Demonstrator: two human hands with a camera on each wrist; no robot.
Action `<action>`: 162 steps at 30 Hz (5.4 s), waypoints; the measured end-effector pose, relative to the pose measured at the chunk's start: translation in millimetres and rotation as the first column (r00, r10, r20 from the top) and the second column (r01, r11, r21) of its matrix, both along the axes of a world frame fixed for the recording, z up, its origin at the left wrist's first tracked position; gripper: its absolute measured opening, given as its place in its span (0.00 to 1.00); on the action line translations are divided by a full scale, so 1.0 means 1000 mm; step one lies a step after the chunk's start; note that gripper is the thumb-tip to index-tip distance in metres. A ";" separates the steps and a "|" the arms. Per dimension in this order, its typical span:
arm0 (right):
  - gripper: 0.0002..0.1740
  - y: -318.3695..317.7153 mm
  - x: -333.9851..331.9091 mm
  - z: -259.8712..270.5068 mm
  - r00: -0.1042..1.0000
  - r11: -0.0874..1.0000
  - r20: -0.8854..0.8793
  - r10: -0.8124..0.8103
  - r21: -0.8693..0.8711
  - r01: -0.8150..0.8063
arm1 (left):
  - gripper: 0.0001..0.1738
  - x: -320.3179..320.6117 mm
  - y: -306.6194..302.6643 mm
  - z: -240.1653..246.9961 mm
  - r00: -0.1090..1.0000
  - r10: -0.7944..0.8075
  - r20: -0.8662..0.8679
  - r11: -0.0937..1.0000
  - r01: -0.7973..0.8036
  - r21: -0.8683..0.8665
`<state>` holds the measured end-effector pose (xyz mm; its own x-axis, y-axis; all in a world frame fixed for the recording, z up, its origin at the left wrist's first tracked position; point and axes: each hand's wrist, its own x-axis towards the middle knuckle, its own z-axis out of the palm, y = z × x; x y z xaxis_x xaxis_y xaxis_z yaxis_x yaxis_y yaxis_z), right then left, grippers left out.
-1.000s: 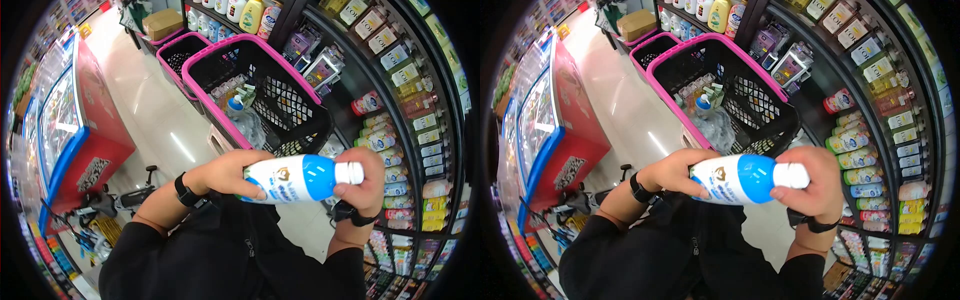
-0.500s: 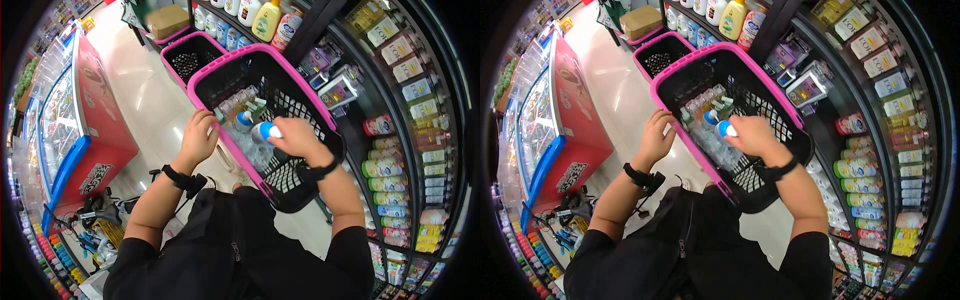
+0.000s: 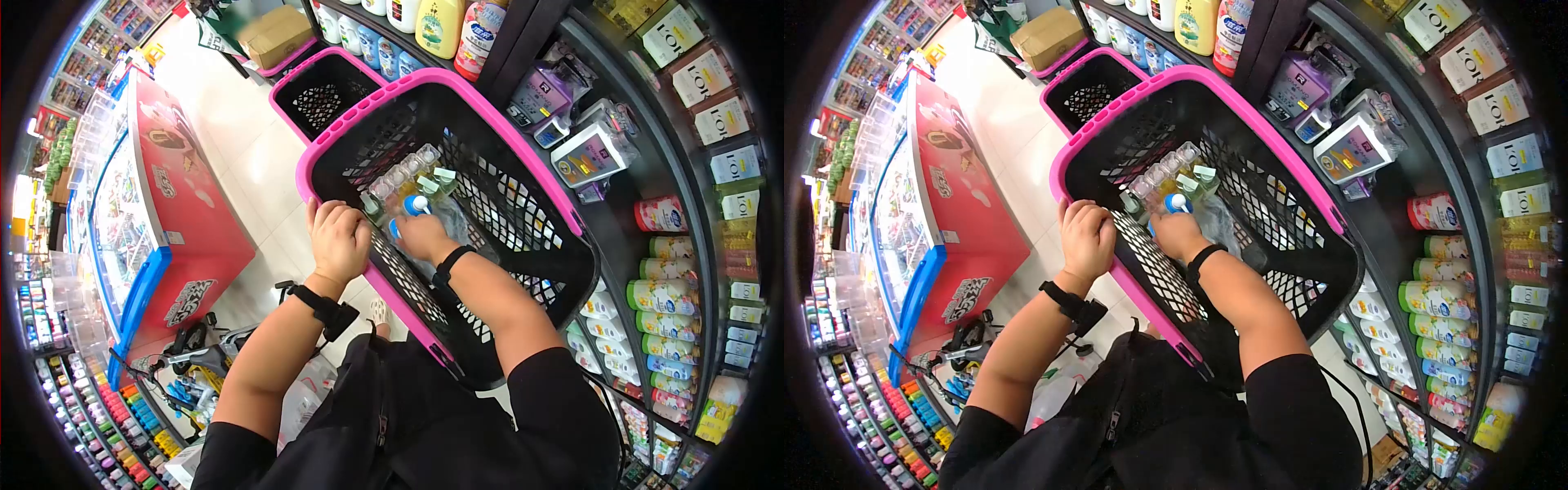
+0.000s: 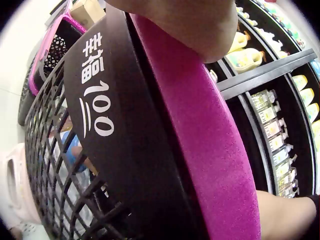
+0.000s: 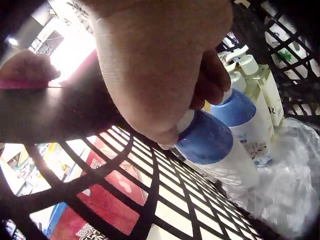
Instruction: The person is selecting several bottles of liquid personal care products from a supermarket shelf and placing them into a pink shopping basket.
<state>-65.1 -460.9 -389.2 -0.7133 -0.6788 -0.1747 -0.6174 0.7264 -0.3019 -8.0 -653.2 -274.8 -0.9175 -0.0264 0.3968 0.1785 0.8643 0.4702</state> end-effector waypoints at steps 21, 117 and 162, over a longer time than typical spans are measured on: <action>0.20 -0.019 -0.011 -0.047 0.982 0.984 -0.084 -0.171 0.042 0.175 | 0.04 -0.001 0.000 0.001 1.000 -0.008 -0.009 1.000 0.008 -0.014; 0.11 0.512 0.721 -0.140 -0.478 -0.894 0.877 -0.049 0.174 0.412 | 0.08 0.195 0.666 0.207 -0.061 -0.951 -0.303 -0.124 0.973 0.195; 0.30 0.797 0.450 0.304 -0.467 0.378 -0.519 -0.716 -0.851 0.365 | 0.42 0.255 0.887 0.269 -0.010 -0.972 -0.236 -0.161 0.760 0.629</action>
